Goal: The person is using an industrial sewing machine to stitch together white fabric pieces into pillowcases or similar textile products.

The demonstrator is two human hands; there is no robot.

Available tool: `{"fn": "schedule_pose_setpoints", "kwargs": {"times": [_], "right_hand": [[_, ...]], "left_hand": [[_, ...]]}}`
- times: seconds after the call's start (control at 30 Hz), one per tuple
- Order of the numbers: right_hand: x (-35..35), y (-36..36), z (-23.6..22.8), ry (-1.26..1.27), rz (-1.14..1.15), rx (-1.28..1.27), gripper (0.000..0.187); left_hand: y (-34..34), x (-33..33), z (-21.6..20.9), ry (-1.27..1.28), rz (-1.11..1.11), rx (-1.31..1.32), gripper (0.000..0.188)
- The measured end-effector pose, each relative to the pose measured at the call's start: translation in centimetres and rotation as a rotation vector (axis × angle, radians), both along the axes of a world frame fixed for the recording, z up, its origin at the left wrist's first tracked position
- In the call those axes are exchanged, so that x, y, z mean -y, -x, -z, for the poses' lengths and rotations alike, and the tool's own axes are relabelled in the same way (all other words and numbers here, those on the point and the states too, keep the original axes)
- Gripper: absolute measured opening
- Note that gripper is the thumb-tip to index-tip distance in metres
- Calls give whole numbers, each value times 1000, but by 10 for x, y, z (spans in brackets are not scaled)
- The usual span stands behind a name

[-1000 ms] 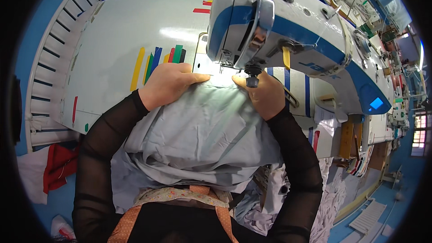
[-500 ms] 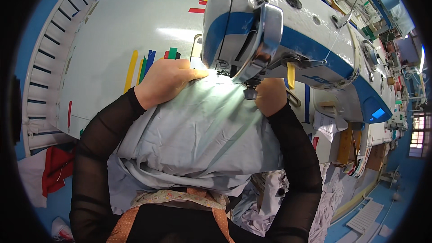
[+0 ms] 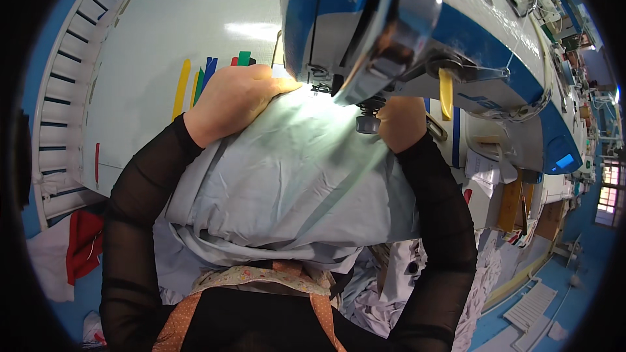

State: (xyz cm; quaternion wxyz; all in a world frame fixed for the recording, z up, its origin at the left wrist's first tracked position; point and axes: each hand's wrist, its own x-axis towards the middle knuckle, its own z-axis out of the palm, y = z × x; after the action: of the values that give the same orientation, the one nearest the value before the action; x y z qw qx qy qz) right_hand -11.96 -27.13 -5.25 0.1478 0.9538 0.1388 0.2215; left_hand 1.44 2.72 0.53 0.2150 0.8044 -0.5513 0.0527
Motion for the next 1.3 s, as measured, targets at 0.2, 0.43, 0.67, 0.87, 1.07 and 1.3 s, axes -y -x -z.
{"fn": "schedule_pose_setpoints", "kwargs": {"times": [0.2,0.43,0.67,0.87,1.07,1.3], "right_hand": [[-2,0,-4,17,54,-42,23],[-6,-4,-11,-217,60,-162,9],[-8,-4,-12,-244,47,-135,10],[-9,-4,-14,-220,62,-144,9],[-12,-3,-14,-232,30,-6,10],[-12,-1,-18,-217,39,-75,10]], "left_hand": [[1,0,3,83,31,10,33],[1,-1,3,9,8,20,28],[1,0,2,1,1,14,26],[1,-1,1,-49,-7,32,27],[2,-1,0,-28,-5,22,27],[3,-2,-2,17,21,11,26]]}}
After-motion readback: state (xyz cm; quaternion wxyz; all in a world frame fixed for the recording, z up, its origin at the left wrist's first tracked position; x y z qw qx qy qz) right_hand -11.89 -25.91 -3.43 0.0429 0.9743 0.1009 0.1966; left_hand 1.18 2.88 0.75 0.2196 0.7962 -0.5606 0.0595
